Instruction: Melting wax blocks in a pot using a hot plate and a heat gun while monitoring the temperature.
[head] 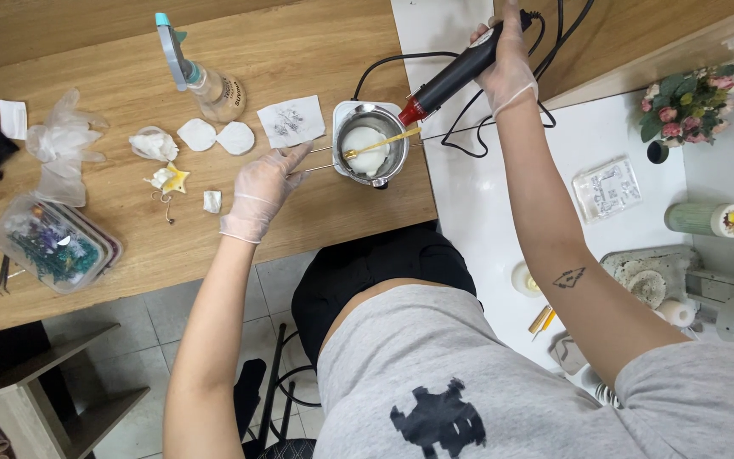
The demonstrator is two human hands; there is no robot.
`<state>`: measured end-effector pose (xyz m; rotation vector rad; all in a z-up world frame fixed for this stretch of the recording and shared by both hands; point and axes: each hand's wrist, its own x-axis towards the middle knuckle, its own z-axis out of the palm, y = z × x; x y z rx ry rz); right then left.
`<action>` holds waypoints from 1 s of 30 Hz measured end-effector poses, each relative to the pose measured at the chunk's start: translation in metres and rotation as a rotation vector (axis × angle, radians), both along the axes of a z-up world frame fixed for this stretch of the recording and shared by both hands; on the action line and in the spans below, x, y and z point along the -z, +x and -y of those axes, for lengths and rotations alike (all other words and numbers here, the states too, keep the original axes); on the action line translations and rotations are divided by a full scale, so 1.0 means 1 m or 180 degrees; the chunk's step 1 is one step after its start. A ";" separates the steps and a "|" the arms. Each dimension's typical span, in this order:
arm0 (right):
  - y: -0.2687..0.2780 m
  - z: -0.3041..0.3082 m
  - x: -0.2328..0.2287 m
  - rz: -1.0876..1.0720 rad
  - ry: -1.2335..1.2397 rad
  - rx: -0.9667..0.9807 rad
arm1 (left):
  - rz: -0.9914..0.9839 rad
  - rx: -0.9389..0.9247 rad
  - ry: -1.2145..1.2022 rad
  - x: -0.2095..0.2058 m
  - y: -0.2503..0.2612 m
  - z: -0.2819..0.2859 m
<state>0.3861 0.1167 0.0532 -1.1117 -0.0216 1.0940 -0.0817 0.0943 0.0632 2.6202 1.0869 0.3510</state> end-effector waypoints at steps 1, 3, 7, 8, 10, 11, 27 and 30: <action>-0.001 0.001 -0.001 -0.0004 -0.0014 0.0014 | 0.0042 0.0000 0.0012 0.000 0.000 0.000; 0.000 0.001 0.000 -0.0007 -0.0030 0.0024 | 0.0085 -0.0003 0.0022 0.001 0.000 0.000; -0.004 0.004 -0.004 0.0012 0.0006 -0.0018 | -0.0017 -0.0016 0.0083 0.003 0.001 0.000; -0.007 0.005 -0.007 0.0027 0.0007 -0.0033 | -0.0103 -0.0017 0.0100 0.002 0.001 0.000; -0.009 0.006 -0.008 0.0049 -0.0009 -0.0033 | -0.0139 -0.0013 0.0125 0.002 0.001 0.000; -0.009 0.006 -0.009 0.0075 -0.0020 -0.0032 | -0.0172 -0.0009 0.0153 0.002 0.001 0.000; -0.007 0.004 -0.005 -0.0053 0.0067 -0.0011 | -0.0311 0.0015 0.0275 0.012 0.000 -0.002; -0.002 0.003 0.000 -0.0057 0.0049 0.0008 | -0.0280 0.0010 0.0362 0.014 -0.001 -0.001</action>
